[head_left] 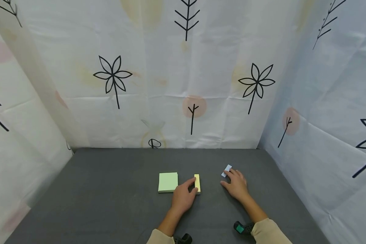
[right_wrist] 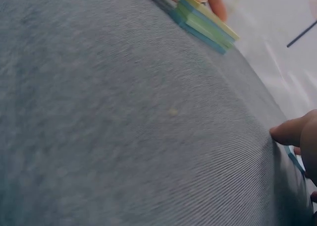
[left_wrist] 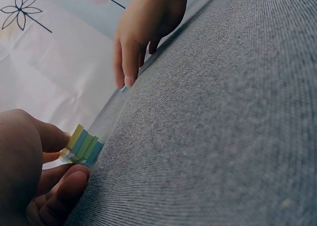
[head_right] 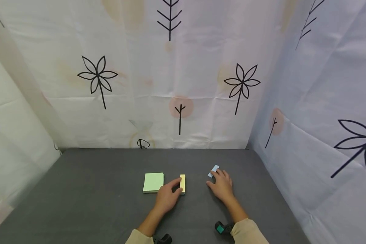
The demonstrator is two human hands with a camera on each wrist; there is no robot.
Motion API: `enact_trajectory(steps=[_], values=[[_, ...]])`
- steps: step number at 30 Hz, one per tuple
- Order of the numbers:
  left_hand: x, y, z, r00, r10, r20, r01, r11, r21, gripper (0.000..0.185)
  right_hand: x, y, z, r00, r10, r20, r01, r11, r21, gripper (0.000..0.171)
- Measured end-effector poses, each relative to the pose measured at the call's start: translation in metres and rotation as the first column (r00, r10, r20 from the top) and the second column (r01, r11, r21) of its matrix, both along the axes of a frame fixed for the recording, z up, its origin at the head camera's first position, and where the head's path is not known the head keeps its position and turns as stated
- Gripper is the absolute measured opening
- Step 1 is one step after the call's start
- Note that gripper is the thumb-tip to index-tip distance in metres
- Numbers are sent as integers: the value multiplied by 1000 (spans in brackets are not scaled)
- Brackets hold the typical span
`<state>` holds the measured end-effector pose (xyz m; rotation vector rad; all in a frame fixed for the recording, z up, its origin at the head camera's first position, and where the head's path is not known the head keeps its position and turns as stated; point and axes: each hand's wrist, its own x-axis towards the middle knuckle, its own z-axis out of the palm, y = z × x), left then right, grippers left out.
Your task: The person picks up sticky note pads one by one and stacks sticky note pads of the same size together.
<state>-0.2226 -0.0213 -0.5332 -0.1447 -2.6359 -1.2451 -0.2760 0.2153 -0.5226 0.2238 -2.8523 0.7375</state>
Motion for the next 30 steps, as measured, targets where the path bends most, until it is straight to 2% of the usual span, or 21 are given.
enact_trajectory(steps=[8,13,16,22,24,26,30], values=[[1,-1,1,1000,-7,-2,7,1000,12,38,-2,1,-1,994,54,-91,-50,997,51,41],[1,-1,1,1000,-10,2,10,1000,13,39,-11,8,-1,973,111,-202,-88,989,123,35],[1,-1,2,1000,-11,0,11,1000,12,39,-16,11,0,937,192,-293,-145,974,176,28],[1,0,4,1000,-5,-4,5,1000,1,38,-22,14,1,819,354,-451,-227,923,312,19],[1,0,4,1000,-4,-4,4,1000,-2,38,-22,15,0,803,371,-466,-231,915,330,18],[1,0,4,1000,-3,0,3,1000,0,38,-22,15,0,808,361,-466,-235,922,307,14],[0,0,3,1000,-2,-1,2,1000,2,38,-23,15,-1,853,300,-427,-235,952,198,7]])
